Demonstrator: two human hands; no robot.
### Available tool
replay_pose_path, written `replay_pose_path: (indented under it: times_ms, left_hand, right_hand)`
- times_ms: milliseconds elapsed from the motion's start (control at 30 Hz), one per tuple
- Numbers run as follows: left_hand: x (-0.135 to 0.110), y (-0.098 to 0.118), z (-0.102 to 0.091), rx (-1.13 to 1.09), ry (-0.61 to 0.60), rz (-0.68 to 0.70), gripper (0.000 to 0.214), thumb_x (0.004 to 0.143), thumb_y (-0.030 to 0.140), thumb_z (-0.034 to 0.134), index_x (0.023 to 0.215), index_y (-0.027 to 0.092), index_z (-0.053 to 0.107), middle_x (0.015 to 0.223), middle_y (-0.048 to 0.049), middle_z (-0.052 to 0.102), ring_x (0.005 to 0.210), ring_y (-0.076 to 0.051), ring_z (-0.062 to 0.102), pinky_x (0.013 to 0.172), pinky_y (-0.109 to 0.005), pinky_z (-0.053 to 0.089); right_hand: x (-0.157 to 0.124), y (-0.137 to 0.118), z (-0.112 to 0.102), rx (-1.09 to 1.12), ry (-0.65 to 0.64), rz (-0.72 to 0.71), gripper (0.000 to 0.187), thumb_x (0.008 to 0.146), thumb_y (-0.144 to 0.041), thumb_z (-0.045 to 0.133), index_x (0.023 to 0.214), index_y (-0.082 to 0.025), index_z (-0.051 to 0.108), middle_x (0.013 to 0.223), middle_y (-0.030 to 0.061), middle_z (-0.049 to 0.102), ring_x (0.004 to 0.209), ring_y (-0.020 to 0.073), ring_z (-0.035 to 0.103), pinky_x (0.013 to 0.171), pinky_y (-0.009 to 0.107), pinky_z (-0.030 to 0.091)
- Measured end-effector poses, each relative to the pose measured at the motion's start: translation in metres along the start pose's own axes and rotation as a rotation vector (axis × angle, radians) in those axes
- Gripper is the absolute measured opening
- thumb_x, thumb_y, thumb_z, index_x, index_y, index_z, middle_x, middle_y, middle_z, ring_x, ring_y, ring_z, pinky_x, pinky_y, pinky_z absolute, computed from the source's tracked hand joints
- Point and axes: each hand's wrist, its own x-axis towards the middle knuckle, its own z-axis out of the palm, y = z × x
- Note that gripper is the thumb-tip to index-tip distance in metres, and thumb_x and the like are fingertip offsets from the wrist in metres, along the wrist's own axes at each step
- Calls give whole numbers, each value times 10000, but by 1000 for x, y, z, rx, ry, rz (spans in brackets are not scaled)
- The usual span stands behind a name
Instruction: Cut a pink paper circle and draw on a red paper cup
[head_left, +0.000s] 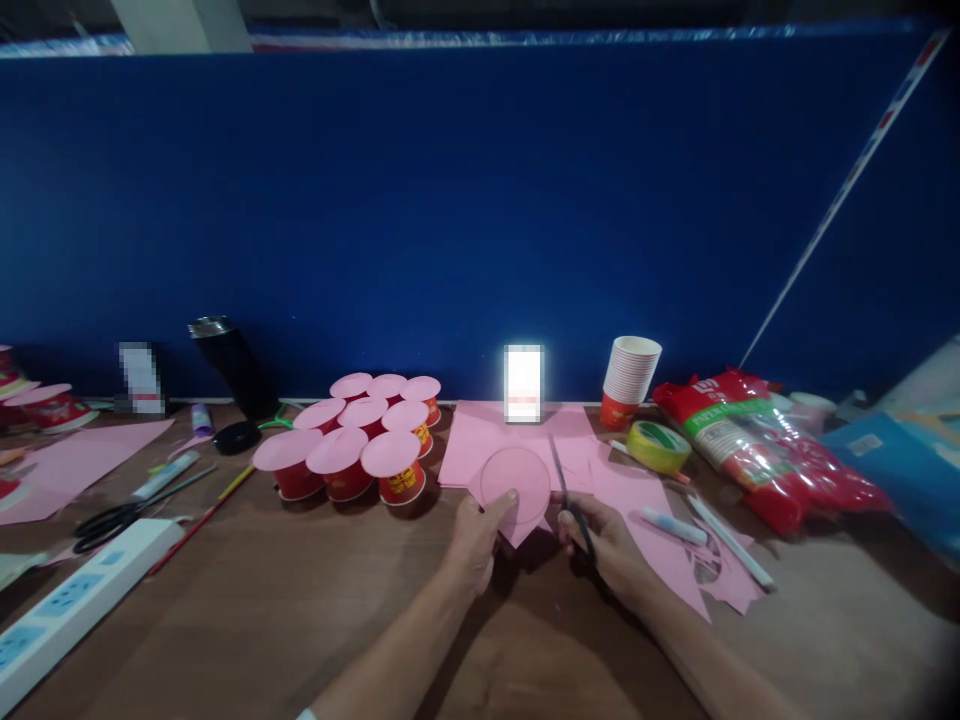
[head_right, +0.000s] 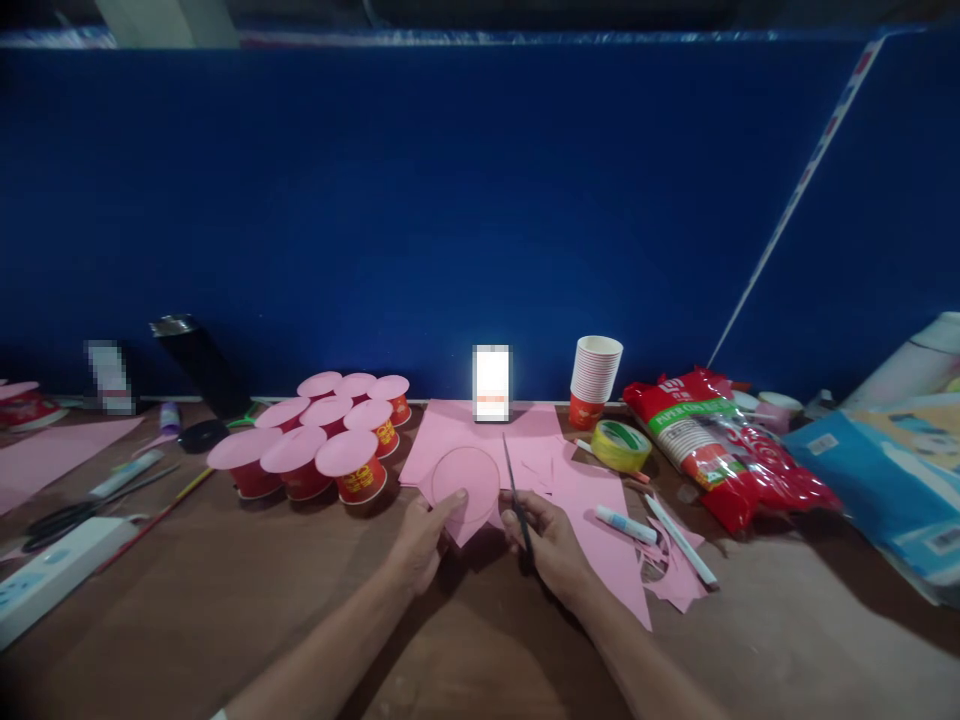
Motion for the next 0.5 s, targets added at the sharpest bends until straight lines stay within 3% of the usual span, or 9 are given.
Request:
replay_pose_path:
  times_ms: [133,333,500]
  left_hand:
    - [-1,3,0,-5,17,-25,469,590,319,827,961,78,675,972,-157,724,835,-239,688,771,-332,539]
    - [-3,4,-1,-6,-34,-31,496,622,326,806,1020,69,657,939,-153,726,846,-247,684,795,-349,536]
    - [-3,0,-3,54,-58,-15,485,637,350,793,1004,59,667,882,-151,728,768,-241,682,718,-338,540]
  right_hand:
    - [-2,0,-7,-16,-3,-67,450,762,-487,693,1090,-194,599,719,-8,534,546,75,452,432,168,336]
    - [-7,-3,-4,17,-125,78,450,784,-527,655,1063,-183,572,635,-41,465,500,68,410,434,174,286]
    - [-6,1,-4,-12,-149,69,473,786,-537,648,1083,-175,582,638,-36,475,500,68,407,432,176,286]
